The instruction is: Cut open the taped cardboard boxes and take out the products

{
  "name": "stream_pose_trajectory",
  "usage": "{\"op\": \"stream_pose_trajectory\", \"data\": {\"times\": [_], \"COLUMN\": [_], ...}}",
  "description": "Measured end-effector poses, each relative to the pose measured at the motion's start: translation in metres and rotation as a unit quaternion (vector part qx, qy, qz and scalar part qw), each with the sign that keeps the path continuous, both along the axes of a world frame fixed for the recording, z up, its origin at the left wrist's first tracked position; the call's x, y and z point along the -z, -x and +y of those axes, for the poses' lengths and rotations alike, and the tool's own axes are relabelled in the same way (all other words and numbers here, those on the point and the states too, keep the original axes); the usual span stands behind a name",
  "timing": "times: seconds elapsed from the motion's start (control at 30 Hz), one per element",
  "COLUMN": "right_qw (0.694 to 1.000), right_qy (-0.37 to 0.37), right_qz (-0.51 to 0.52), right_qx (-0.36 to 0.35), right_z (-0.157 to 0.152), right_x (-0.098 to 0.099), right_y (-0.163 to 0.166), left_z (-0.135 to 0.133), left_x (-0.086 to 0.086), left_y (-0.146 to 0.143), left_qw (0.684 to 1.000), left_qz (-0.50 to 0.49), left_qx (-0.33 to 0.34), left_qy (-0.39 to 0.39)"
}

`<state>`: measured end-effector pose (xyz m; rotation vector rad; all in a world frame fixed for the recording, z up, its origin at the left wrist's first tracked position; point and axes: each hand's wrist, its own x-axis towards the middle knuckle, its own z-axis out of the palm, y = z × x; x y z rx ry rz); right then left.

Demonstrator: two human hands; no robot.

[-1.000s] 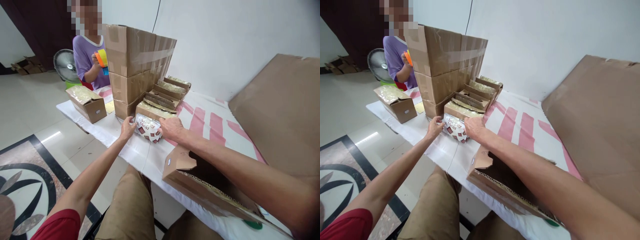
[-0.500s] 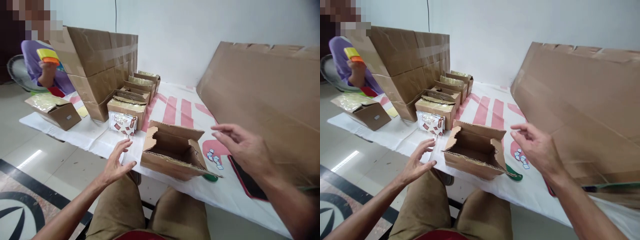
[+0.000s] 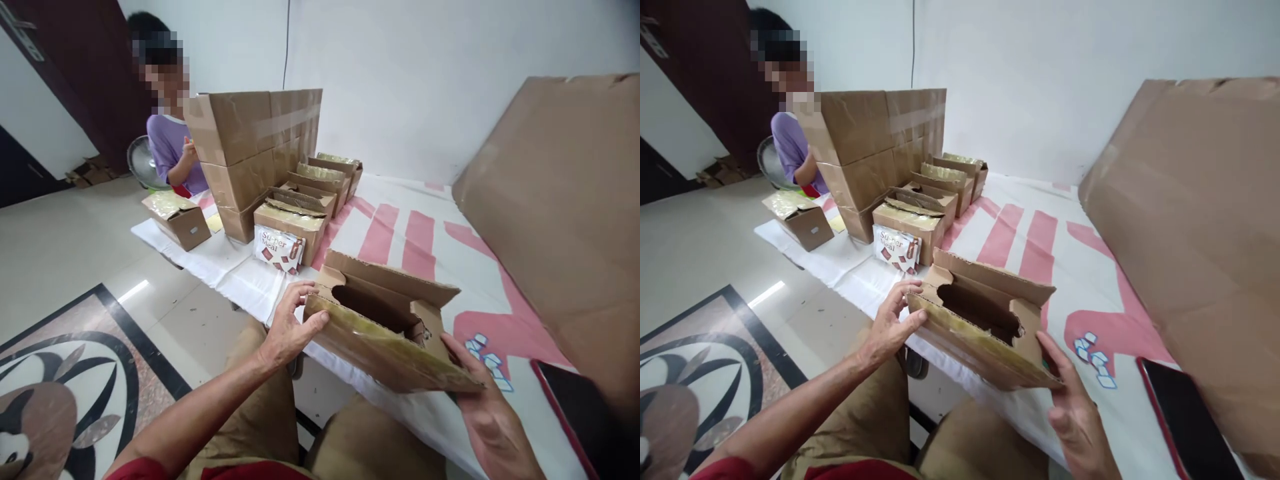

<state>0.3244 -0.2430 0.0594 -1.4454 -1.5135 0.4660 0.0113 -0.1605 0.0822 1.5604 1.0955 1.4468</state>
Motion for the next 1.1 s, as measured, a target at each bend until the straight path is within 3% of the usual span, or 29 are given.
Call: {"op": "stream_pose_trajectory", "data": {"times": [0.17,0.33,0.43,0.5,0.6,0.8,0.93,1.1], "right_qw": [1.0,0.992,0.985,0.984,0.981,0.982,0.984,0.978], "right_qy": [0.026,-0.007,0.0,0.022,0.047,0.037,0.006,0.02], "right_qz": [0.006,0.034,0.058,0.079,0.113,0.127,0.11,0.136], "right_qx": [-0.007,-0.125,-0.16,-0.157,-0.149,-0.132,-0.14,-0.16], "right_z": [0.013,0.047,0.067,0.077,0.085,0.08,0.088,0.113], "right_x": [-0.01,-0.033,-0.034,-0.03,-0.023,-0.02,-0.022,-0.017], "right_y": [0.048,0.134,0.173,0.192,0.208,0.212,0.225,0.247], "left_z": [-0.002,0.01,0.022,0.029,0.036,0.029,0.034,0.071], "left_x": [-0.003,-0.018,-0.026,-0.025,-0.014,0.01,0.009,0.006], "left_y": [0.03,0.094,0.128,0.143,0.153,0.15,0.158,0.175], "left_qw": [0.997,0.981,0.974,0.974,0.969,0.959,0.958,0.948], "left_qz": [-0.034,-0.077,-0.077,-0.067,-0.056,-0.053,-0.054,-0.021], "left_qx": [-0.072,-0.177,-0.211,-0.216,-0.216,-0.275,-0.282,-0.316], "left_qy": [0.002,-0.013,-0.014,0.029,0.108,0.054,0.02,0.004]}}
